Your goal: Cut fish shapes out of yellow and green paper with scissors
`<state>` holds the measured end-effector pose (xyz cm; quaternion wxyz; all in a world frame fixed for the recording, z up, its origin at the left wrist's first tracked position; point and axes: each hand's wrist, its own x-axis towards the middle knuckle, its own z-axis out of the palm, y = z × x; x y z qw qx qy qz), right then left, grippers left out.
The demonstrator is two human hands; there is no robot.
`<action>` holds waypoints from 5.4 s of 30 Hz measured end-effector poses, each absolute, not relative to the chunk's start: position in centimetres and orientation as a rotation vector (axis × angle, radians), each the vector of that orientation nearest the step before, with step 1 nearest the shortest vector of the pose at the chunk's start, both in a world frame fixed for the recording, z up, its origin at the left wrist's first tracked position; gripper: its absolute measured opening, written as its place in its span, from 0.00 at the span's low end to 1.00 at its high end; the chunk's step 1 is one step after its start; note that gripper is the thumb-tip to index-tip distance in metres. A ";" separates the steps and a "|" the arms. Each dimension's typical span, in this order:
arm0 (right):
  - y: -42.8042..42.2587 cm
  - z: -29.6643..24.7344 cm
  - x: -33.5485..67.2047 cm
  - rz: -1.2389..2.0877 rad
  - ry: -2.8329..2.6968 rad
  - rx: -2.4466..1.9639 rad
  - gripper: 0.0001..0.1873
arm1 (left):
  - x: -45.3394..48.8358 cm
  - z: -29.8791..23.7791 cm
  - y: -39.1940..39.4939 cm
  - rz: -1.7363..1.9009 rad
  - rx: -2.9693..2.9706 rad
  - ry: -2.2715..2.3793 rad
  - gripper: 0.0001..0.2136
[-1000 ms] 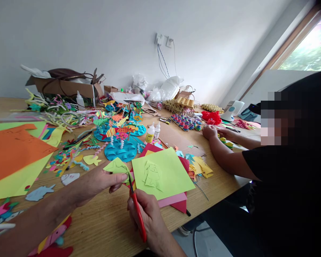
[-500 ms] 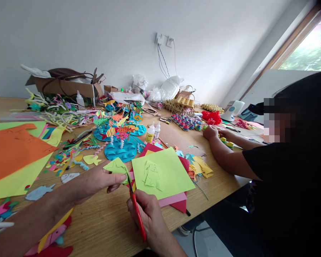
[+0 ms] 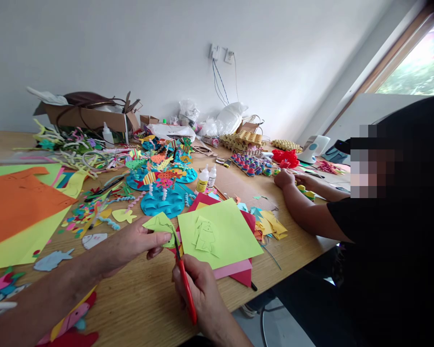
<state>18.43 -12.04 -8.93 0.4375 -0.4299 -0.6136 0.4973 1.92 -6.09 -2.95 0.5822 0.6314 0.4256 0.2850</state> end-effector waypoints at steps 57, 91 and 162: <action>-12.3 -9.9 18.7 1.304 -1.473 -1.074 0.16 | 3.1 -3.2 -6.7 0.755 1.372 1.048 0.12; -12.5 -9.7 18.6 1.262 -1.459 -1.064 0.18 | 3.5 -3.2 -6.9 0.725 1.419 1.058 0.12; -12.7 -9.3 19.2 1.307 -1.561 -1.088 0.19 | 2.0 -2.6 -6.0 0.476 1.464 0.980 0.12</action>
